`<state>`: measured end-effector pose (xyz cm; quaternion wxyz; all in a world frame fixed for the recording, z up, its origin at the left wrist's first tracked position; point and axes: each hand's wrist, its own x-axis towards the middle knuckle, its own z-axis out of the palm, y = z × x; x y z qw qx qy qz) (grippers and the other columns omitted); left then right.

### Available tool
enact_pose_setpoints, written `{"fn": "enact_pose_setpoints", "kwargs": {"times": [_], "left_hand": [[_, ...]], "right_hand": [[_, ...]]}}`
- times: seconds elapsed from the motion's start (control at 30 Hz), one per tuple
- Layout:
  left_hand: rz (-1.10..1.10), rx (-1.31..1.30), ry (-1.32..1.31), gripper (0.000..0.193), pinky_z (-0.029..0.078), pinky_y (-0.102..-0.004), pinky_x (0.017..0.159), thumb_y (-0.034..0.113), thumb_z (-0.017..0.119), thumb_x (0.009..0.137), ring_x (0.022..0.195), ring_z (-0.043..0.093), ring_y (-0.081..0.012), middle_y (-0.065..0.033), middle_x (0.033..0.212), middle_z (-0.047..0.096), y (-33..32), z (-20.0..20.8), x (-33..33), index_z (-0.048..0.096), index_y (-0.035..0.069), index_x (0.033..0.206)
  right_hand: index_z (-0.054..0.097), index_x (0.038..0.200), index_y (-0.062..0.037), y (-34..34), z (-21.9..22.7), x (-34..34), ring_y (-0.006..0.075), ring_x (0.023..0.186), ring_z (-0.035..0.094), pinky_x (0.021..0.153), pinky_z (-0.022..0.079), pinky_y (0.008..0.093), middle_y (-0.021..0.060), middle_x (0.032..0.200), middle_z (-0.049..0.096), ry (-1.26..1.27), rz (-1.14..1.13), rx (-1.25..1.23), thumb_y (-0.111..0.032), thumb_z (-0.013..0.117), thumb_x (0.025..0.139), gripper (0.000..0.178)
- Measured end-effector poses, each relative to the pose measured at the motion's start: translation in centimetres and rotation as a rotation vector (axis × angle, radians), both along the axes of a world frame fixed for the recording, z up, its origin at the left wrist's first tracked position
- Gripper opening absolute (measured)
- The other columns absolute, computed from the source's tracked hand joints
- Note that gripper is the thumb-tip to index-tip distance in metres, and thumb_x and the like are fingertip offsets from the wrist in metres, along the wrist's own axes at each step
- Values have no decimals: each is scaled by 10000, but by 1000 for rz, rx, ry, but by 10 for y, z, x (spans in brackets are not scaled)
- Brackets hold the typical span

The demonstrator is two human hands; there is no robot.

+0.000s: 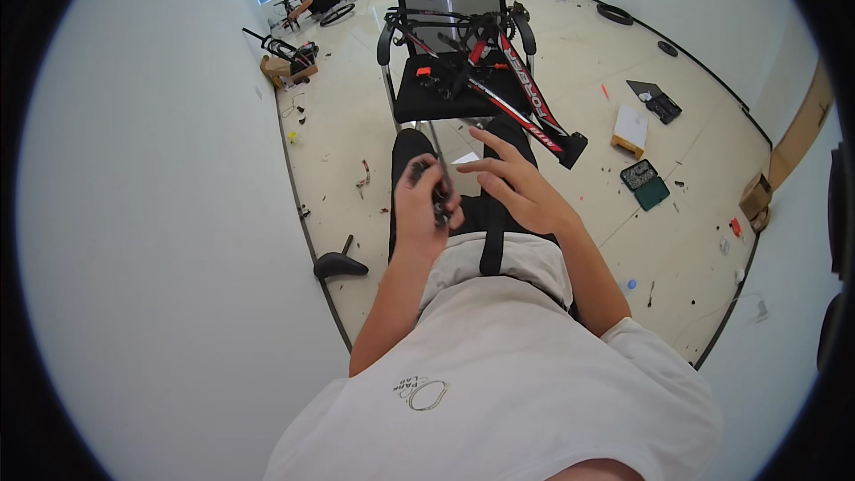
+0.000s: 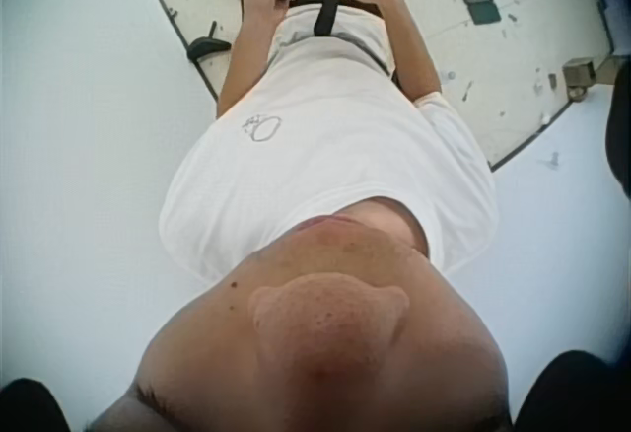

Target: The person assembles a bicycle derailleur while seated, using an Allen key to tighten screws and a small brush to clean the mechanism. The person repeatedly adjusts and inspects the derailleur, occasionally picking up and setting down tools.

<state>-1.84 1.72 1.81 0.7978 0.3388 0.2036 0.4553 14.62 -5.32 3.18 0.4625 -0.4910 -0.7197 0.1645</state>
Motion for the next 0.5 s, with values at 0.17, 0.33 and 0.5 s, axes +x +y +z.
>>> {"fn": "enact_pose_setpoints", "kwargs": {"times": [0.17, 0.33, 0.5], "left_hand": [[0, -17, 29, 86, 332, -275, 327, 126, 568, 924, 472, 465, -121, -15, 673, 484, -12, -4, 12, 498, 110, 972], [146, 96, 38, 122, 363, -250, 358, 112, 579, 912, 513, 484, -95, -13, 685, 510, 7, -17, 15, 499, 87, 1001], [101, 49, 50, 134, 359, -257, 357, 115, 611, 902, 515, 488, -100, -13, 683, 511, -2, -11, 11, 507, 100, 985]], "right_hand": [[667, 1046, 7, -8, 19, -6, 306, 1161, 560, 952, 445, 359, 162, 1298, 546, -3, 28, 20, -123, 578, 901, 214], [675, 911, 10, -17, 15, -18, 245, 894, 626, 759, 497, 324, 117, 1004, 628, 30, 129, 31, -93, 712, 822, 141], [647, 866, -15, -13, 12, -20, 154, 688, 586, 639, 467, 275, 50, 736, 601, 104, -3, 38, -133, 739, 815, 158]]}}
